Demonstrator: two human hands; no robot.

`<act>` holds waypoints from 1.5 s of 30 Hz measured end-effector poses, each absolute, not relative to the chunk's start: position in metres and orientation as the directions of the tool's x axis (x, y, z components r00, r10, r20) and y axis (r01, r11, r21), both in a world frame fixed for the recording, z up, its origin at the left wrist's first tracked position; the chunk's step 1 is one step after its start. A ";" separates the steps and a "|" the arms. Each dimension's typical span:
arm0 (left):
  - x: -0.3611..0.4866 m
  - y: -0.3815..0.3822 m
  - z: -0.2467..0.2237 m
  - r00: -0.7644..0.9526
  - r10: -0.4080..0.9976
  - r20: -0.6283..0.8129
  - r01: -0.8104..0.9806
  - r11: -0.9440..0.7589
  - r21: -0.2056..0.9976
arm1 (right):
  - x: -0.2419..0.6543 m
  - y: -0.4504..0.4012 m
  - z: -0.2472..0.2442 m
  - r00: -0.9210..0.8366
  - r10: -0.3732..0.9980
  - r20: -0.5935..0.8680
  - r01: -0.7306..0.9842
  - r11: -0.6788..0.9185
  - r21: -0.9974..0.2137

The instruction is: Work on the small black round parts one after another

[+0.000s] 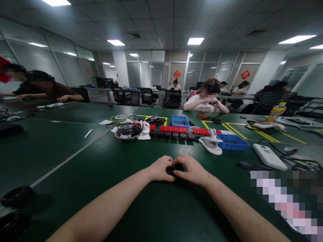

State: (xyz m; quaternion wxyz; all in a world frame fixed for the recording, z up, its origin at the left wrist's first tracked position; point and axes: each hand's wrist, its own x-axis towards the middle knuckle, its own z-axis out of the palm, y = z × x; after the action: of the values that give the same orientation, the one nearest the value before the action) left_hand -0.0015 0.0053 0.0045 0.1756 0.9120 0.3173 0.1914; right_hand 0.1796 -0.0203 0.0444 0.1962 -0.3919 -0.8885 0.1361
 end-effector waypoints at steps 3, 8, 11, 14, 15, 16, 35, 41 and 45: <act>-0.001 0.006 0.004 0.720 0.654 0.232 0.521 -0.730 0.442 | 0.182 -0.021 0.048 -0.674 0.702 0.232 0.560 0.689 -0.459; 0.000 0.003 0.005 0.704 0.667 0.243 0.548 -0.728 0.412 | 0.180 -0.020 0.040 -0.558 0.787 0.263 0.667 0.614 -0.423; 0.002 0.001 0.005 0.676 0.691 0.255 0.573 -0.711 0.407 | 0.177 -0.020 0.035 -0.515 0.832 0.206 0.739 0.553 -0.384; 0.004 0.001 0.005 0.662 0.704 0.257 0.595 -0.703 0.391 | 0.177 -0.019 0.034 -0.477 0.850 0.225 0.758 0.527 -0.384; 0.005 0.001 0.004 0.660 0.706 0.256 0.600 -0.701 0.386 | 0.178 -0.018 0.034 -0.438 0.862 0.256 0.760 0.507 -0.408; 0.005 0.001 0.004 0.660 0.706 0.256 0.602 -0.701 0.383 | 0.179 -0.016 0.033 -0.387 0.874 0.293 0.752 0.483 -0.449; -0.006 -0.005 0.050 0.683 0.728 0.051 0.684 -0.663 0.304 | 0.187 0.008 -0.012 -0.112 0.910 0.399 0.645 0.372 -0.667; -0.021 -0.025 0.079 0.455 0.872 -0.184 0.891 -0.448 0.081 | 0.190 0.005 -0.010 -0.136 0.933 0.334 0.741 0.319 -0.591; -0.052 -0.051 0.086 0.361 0.887 -0.289 0.923 -0.383 -0.023 | 0.191 0.004 -0.009 -0.139 0.937 0.321 0.766 0.307 -0.565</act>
State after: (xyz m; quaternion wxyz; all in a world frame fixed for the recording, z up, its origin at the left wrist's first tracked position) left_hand -0.0524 -0.0509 0.0863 0.0719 0.8217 0.5508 -0.1280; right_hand 0.1914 0.0044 -0.0094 0.3191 -0.5733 -0.7427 0.1338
